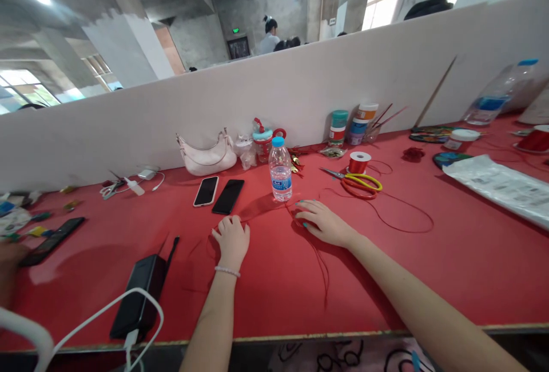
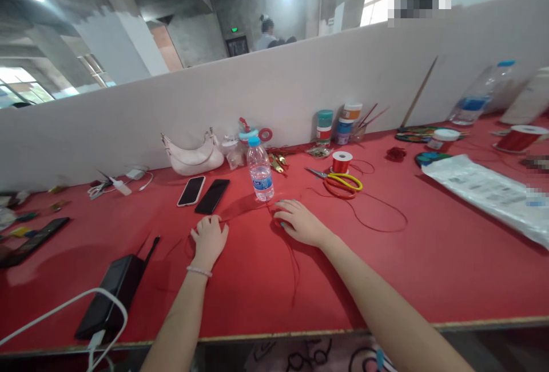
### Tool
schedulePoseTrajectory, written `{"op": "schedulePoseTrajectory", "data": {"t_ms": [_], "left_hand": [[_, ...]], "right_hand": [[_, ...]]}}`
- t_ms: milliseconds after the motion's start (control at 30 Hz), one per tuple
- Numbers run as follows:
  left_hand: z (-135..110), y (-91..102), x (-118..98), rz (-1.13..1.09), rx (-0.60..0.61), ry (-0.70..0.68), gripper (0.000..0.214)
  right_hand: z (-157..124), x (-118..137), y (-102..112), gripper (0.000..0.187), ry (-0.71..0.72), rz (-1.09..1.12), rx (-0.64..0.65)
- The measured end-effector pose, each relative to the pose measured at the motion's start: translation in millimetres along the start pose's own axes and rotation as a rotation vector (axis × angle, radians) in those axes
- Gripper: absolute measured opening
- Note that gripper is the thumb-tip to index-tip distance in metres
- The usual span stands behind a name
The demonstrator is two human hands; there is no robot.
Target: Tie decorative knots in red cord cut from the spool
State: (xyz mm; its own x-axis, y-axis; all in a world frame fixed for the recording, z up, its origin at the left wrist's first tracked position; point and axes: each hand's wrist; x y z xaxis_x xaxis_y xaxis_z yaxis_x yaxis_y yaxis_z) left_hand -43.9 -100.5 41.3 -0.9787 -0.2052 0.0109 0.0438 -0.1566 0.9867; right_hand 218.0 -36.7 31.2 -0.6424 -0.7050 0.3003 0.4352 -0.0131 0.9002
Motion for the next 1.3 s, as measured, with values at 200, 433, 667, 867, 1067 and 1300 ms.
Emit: {"op": "schedulePoseTrajectory", "data": {"t_ms": [200,433,667,867,1067,1300], "left_hand": [[-1.9,3.1,-3.5,-0.014,0.033,-0.072,0.022],[-4.8,13.6,-7.7,-0.091,0.087,-0.214,0.02],[-11.7,18.1,-13.8,-0.111,0.149,-0.219,0.019],[-11.4,21.2,-16.2,-0.211,0.151,-0.216,0.022],[-27.1,28.0,-13.8,-0.551,0.201,-0.269,0.03],[-78.5,47.4,-29.3,-1.453,0.439,-0.231,0.036]], "right_hand": [[0.5,10.2,0.2,0.025,0.002,0.063,0.043],[-9.1,23.6,5.2,0.03,-0.022,0.08,0.122],[-47.2,38.4,13.3,0.044,-0.024,0.111,0.283],[-88.8,67.5,25.9,0.051,-0.106,0.194,0.429],[-123.7,92.1,39.2,0.041,-0.119,0.372,0.473],[-108.8,126.2,9.0,0.059,-0.481,0.8,0.231]]}}
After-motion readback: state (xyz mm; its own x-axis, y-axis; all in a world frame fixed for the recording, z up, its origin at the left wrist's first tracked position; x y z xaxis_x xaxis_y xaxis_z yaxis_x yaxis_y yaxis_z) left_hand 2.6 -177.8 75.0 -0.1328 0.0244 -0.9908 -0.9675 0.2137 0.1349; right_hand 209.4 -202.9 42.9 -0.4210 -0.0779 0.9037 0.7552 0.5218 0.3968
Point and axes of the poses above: each hand's wrist, its own z-axis towards the middle knuckle, its own y-axis out of the back of the hand, x = y × z, and after that the axes turned 9 degrees about -y, right-handed
